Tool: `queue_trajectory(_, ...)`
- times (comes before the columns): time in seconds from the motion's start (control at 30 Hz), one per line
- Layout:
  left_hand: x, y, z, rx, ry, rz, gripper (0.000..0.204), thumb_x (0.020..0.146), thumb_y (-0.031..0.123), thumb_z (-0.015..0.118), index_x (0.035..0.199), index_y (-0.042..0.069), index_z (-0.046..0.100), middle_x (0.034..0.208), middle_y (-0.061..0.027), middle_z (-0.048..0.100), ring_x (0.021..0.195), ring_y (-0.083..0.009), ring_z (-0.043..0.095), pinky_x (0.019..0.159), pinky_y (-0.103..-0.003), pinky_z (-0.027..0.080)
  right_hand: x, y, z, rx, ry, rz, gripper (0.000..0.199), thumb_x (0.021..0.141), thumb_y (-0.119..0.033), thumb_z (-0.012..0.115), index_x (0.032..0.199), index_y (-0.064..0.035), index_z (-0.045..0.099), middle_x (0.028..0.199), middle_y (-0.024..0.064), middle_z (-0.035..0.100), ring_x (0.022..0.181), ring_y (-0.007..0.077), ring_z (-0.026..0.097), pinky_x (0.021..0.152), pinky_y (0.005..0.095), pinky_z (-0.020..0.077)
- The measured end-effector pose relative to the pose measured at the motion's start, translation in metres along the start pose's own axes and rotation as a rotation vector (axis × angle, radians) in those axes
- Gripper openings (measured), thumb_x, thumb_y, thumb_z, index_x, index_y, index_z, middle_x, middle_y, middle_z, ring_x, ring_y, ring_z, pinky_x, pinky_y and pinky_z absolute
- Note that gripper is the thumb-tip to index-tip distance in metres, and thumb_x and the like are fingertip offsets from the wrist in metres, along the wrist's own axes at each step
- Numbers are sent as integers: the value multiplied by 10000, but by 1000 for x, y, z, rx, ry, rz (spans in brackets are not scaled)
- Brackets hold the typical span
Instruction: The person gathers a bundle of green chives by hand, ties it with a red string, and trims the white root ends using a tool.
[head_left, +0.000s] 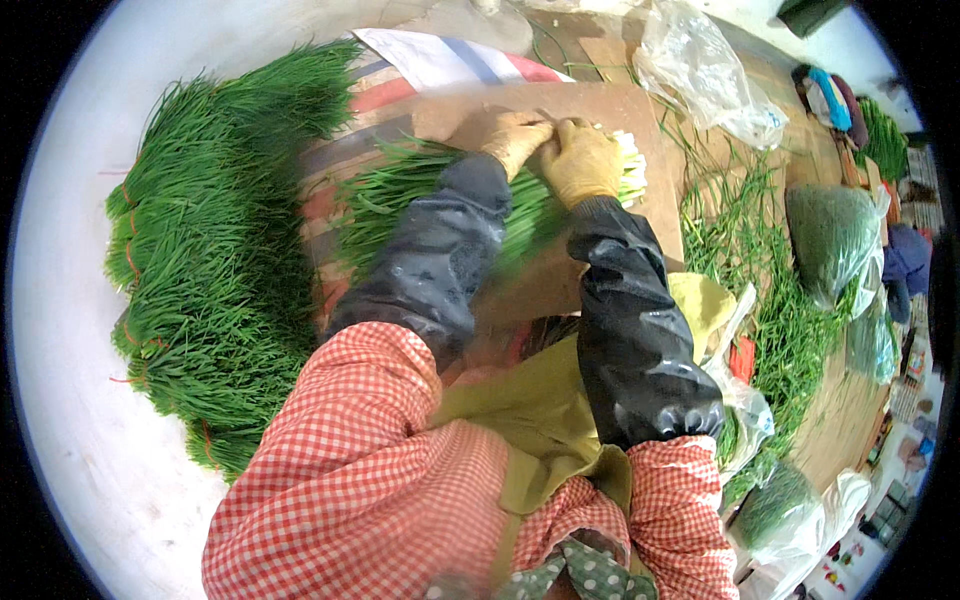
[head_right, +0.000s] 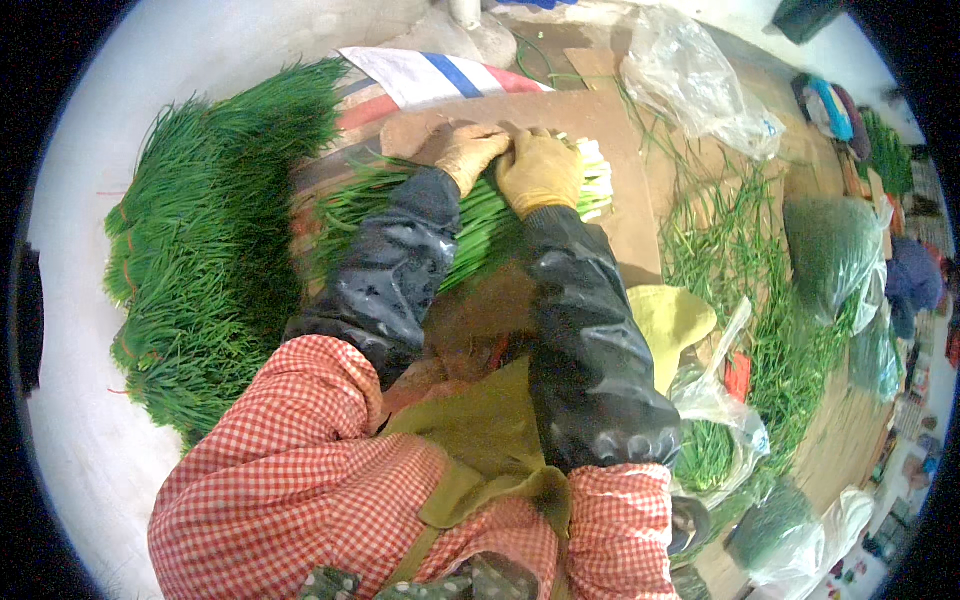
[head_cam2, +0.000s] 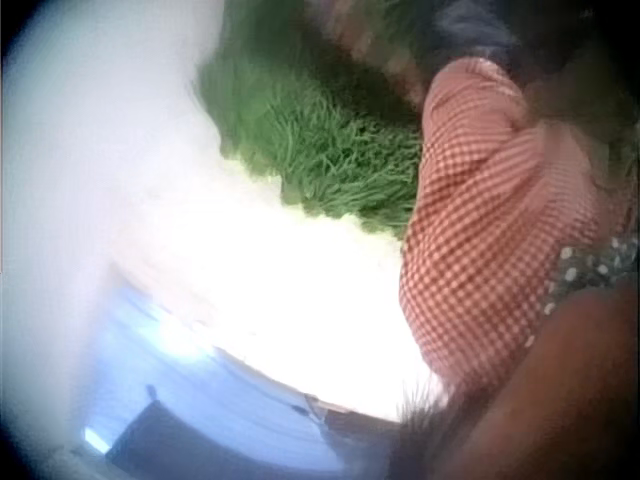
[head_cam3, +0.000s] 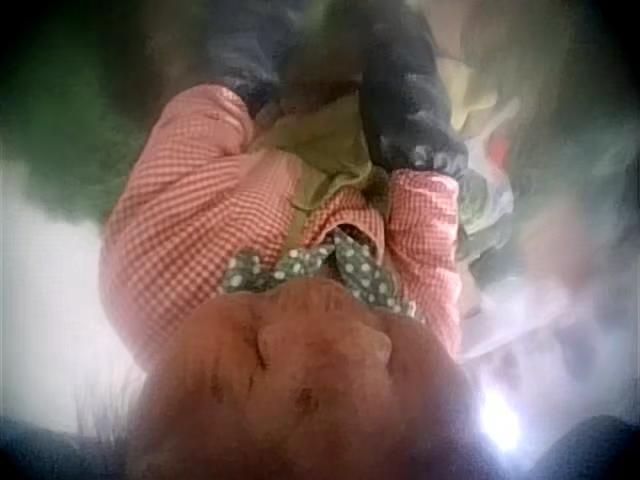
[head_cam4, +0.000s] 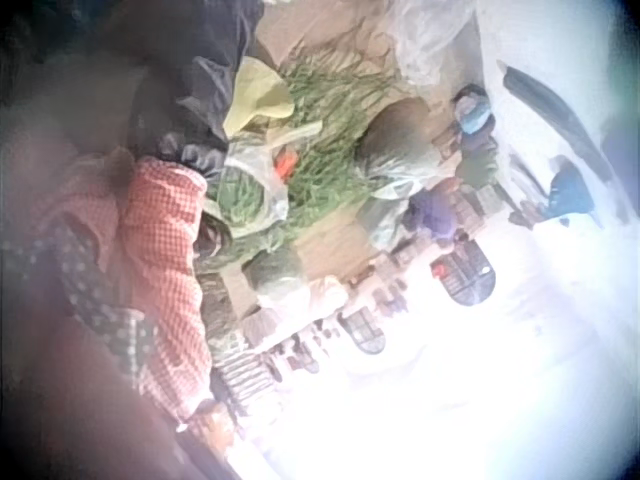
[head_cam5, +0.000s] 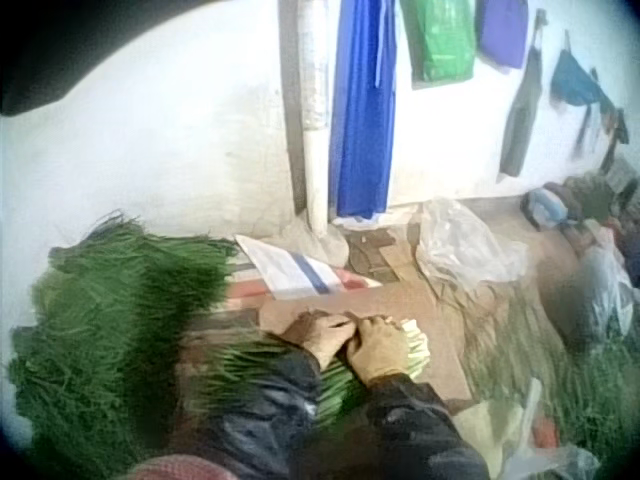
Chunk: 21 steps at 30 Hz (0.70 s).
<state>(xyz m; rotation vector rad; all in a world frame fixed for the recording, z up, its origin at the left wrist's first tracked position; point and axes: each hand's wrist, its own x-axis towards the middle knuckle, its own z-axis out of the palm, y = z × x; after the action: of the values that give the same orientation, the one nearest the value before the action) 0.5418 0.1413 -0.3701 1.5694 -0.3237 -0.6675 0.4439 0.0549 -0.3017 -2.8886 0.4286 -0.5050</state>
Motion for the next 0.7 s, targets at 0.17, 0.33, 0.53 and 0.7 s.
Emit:
queue_trajectory(0.17, -38, 28, 5, 361, 204, 297, 184, 848, 191, 638, 923, 27, 678, 859, -76, 677, 784, -155, 610, 706, -309, 482, 0, -10, 0, -126, -179, 143, 382, 785, -353, 576, 1076, -105, 573, 1052, 116, 620, 968, 263, 613, 840, 405, 462)
queue_trajectory(0.33, -96, 65, 28, 665, 188, 715, 113, 835, 151, 585, 836, 58, 650, 804, -128, 646, 795, -329, 604, 733, -399, 473, -1, 11, 11, -27, -179, 167, 520, 752, -376, 624, 1198, -139, 499, 1146, 108, 577, 1063, 290, 571, 895, 426, 433)
queue_trajectory(0.53, -96, 77, 4, 946, 363, 880, 106, 801, 162, 616, 857, 78, 649, 899, -89, 647, 906, -306, 575, 825, -418, 432, -41, -23, -56, 191, 37, 83, 477, 793, -358, 618, 1209, -139, 539, 1159, 149, 590, 1077, 323, 558, 905, 414, 429)
queue_trajectory(0.7, -117, 92, 26, 1004, 242, 957, 157, 799, 161, 596, 901, 55, 651, 960, -97, 648, 942, -303, 578, 842, -411, 433, -77, -20, 6, 1192, 164, 529, 426, 910, -351, 566, 1087, 34, 611, 1083, 212, 644, 1011, 324, 615, 865, 365, 469)
